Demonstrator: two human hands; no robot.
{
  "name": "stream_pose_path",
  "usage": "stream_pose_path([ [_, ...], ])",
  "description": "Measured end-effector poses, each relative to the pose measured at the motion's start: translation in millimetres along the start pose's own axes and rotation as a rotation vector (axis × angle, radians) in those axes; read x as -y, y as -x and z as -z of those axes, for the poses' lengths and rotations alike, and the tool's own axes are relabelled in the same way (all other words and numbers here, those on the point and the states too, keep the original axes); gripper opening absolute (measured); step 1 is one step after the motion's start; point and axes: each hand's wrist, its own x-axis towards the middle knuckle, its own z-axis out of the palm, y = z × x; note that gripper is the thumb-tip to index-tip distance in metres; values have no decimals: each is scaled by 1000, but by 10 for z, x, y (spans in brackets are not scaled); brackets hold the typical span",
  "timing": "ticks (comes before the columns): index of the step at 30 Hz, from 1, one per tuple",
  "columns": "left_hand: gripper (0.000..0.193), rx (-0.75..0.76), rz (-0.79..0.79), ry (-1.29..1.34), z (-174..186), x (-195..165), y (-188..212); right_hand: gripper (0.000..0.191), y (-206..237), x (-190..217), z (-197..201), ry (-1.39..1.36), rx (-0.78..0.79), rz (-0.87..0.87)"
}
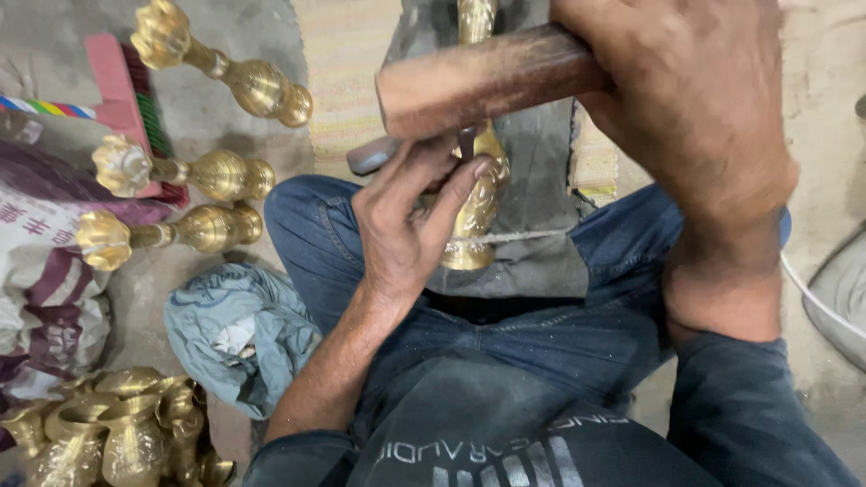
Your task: The person sits cross-legged on the floor holding a brass vase against a lap cushion. They hold a steel punch against the vase's surface and strike it with a wooden mallet, repositioning the punch repeatedly to work the patterned metal around the vase body.
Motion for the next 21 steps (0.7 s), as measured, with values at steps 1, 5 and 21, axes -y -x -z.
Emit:
stream_pose_path([
  [1, 33, -6, -6, 5, 1, -6, 0, 23, 3, 9, 3, -1, -2, -2],
  [5, 30, -20, 2, -35, 0, -2, 0, 25, 7, 23, 2, -17, 23, -13],
  [21, 34, -13, 40, 27, -10, 11, 54, 26, 88, -24, -27, 30, 6, -40],
])
